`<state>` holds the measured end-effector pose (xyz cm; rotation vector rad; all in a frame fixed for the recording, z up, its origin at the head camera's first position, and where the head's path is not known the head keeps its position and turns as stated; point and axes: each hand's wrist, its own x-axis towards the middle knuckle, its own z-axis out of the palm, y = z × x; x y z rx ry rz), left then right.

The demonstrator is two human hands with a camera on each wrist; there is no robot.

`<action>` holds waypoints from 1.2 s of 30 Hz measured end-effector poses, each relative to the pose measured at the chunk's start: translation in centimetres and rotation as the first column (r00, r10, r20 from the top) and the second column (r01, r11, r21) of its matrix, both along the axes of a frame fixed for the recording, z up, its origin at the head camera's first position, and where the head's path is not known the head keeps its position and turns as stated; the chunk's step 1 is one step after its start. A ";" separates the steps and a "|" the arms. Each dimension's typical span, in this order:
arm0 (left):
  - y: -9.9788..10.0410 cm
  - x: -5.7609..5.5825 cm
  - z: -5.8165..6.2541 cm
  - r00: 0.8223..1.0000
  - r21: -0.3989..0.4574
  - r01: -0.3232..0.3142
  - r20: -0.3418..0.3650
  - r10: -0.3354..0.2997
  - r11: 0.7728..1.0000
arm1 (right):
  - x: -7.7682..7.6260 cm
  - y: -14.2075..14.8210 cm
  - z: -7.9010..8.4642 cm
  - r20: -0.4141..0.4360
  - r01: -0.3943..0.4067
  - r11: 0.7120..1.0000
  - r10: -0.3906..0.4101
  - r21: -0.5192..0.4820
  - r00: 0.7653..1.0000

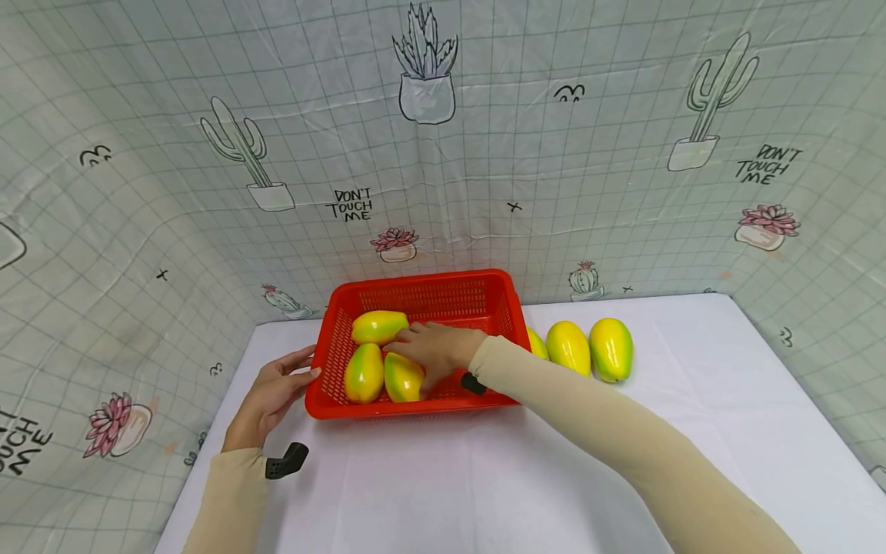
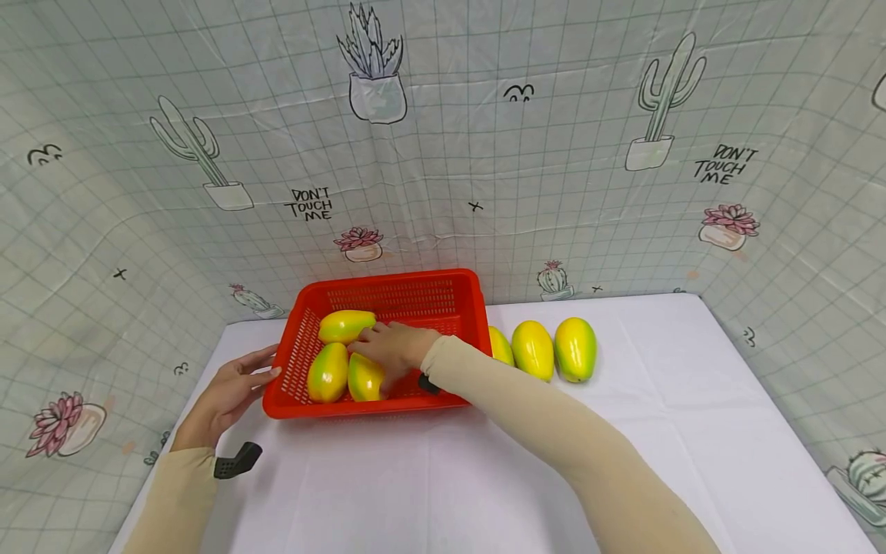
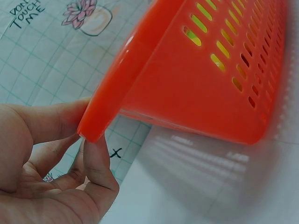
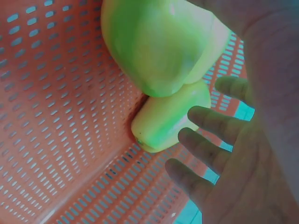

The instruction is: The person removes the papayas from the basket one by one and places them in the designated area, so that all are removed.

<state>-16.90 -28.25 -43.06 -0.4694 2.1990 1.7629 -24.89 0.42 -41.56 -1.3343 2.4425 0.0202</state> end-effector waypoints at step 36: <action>-0.3 -0.1 -0.3 1.000 0.013 -0.005 0.011 0.005 1.000 | -0.1 -2.3 -1.0 0.004 -0.004 0.991 0.004 0.134 1.000</action>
